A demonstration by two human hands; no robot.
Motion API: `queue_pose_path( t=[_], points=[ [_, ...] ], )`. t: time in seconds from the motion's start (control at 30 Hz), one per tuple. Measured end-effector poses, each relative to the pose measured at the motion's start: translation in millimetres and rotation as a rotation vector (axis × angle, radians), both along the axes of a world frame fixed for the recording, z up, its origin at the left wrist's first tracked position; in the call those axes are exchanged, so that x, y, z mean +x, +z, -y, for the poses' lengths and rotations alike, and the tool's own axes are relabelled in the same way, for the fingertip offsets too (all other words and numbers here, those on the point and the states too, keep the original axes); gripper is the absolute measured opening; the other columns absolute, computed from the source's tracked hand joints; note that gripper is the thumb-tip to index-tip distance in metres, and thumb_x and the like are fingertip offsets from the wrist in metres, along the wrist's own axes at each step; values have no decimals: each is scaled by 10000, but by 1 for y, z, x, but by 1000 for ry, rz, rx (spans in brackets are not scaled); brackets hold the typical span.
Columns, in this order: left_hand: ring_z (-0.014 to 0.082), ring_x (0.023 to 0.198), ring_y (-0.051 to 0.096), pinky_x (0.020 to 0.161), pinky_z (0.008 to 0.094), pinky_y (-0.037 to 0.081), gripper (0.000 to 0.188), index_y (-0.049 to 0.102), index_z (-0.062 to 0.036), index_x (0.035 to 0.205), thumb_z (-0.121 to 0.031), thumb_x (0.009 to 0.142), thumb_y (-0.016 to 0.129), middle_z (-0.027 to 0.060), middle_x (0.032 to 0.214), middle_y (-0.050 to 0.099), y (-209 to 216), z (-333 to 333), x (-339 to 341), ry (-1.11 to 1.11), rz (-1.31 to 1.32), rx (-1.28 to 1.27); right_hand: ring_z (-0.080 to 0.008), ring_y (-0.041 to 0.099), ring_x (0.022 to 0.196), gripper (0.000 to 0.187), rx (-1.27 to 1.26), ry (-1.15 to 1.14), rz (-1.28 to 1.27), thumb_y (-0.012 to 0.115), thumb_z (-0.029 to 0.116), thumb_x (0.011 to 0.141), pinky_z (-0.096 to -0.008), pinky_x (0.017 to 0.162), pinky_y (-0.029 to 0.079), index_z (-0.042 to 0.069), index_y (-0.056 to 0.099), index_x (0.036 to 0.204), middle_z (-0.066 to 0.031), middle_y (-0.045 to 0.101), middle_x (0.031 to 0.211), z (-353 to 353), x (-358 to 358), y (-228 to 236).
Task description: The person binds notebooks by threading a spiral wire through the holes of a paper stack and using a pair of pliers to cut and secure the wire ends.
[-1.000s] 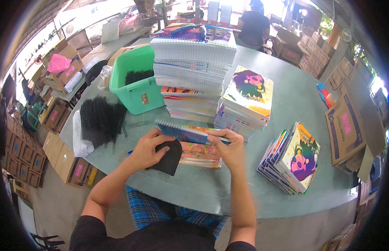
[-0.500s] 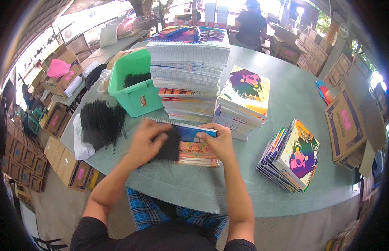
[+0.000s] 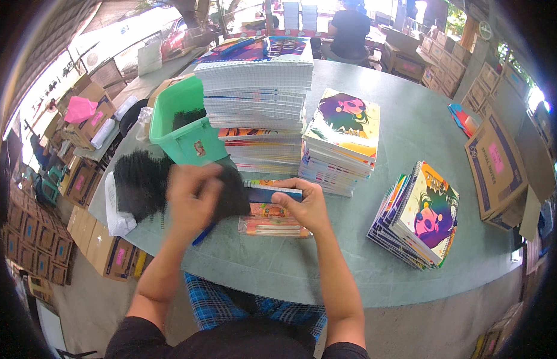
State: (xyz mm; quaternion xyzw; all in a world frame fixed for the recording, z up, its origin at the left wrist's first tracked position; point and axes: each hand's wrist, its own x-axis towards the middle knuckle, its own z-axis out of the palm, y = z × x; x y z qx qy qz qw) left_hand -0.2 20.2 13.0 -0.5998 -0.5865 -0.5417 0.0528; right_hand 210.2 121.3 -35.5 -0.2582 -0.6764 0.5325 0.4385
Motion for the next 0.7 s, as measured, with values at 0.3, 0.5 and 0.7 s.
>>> queue_pose_path(
  t=[0.3,0.5,0.7],
  points=[
    [220,838,569,750,318,457,232,627,-51,963,2,737,635,85,914,567,0,-6,21,-150,-153,-213,-70,556,682,205,11,-84,-57,667,165,818,-226,587,458,-17,672,911,-48,661,804,-6,-1,-5],
    [292,842,578,759,357,466,235,644,-84,990,-59,756,636,121,917,591,0,-13,29,-92,-53,-104,-76,558,708,196,20,-69,68,638,158,838,-228,630,453,-26,663,899,-42,652,806,1,1,1],
    [284,868,556,769,352,447,265,635,-63,982,-38,719,660,130,927,582,12,-17,36,48,67,102,-102,575,743,461,-158,27,-179,455,355,934,-242,714,453,-67,641,925,-72,645,826,-4,-4,-1]
  ],
)
